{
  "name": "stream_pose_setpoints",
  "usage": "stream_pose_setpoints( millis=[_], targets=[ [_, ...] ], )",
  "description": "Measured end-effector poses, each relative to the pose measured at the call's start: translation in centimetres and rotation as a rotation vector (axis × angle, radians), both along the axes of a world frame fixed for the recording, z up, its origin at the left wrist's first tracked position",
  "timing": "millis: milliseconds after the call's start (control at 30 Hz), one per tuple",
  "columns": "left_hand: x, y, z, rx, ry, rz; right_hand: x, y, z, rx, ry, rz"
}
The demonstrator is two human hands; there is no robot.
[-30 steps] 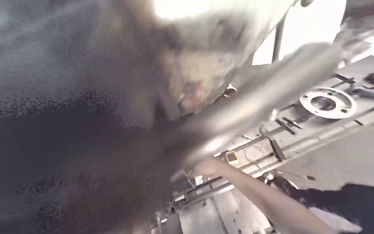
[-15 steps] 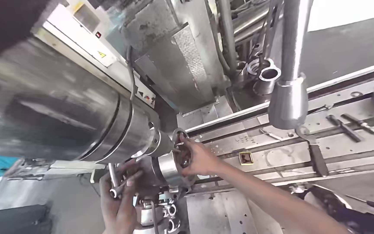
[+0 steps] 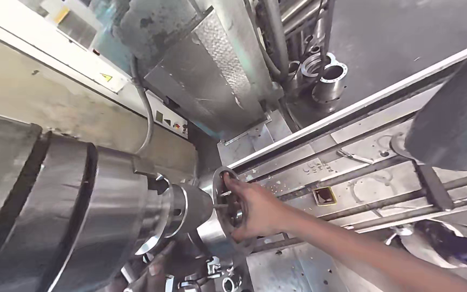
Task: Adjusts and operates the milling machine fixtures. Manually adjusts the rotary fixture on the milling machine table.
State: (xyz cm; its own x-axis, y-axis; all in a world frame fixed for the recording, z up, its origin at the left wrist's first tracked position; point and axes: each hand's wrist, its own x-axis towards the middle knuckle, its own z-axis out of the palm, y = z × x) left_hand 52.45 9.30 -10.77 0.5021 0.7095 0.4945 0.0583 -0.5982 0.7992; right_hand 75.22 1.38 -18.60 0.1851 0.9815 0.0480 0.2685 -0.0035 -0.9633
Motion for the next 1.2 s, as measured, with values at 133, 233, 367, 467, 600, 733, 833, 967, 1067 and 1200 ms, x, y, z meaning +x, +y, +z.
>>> stream_pose_setpoints(
  millis=[133,233,367,467,600,733,833,967,1067,1200],
  targets=[
    [0.1,-0.3,0.1,-0.03,-0.007,0.011,0.0,-0.1,-0.1,0.012,-0.004,0.001],
    [0.3,-0.2,0.1,-0.024,-0.028,-0.016,0.1,0.0,-0.6,0.056,-0.025,0.013],
    [0.4,0.0,0.1,-0.019,-0.045,-0.026,0.0,0.2,-1.6,0.138,-0.061,0.015],
    [0.4,0.2,0.1,-0.011,-0.046,-0.015,0.0,0.2,-1.8,0.164,-0.072,0.009],
    [0.0,0.6,-0.3,0.005,-0.068,-0.004,0.2,0.3,-2.0,0.124,-0.266,-0.005],
    [-0.6,1.1,-0.8,0.012,-0.057,0.001,0.3,0.1,-1.4,0.082,-0.294,-0.011],
    [0.0,0.2,-0.2,-0.031,-0.063,0.022,0.5,0.0,-0.5,0.009,-0.244,0.001],
    [-0.3,0.7,-0.3,-0.037,-0.07,-0.006,0.2,0.0,-0.1,-0.053,-0.148,-0.014],
    [-0.3,0.8,-0.5,-0.063,-0.1,-0.01,-0.1,0.0,-0.6,-0.05,-0.056,-0.031],
    [-0.1,0.3,-0.3,-0.093,-0.113,-0.007,-0.5,0.0,-0.8,-0.033,-0.005,-0.046]
  ],
)
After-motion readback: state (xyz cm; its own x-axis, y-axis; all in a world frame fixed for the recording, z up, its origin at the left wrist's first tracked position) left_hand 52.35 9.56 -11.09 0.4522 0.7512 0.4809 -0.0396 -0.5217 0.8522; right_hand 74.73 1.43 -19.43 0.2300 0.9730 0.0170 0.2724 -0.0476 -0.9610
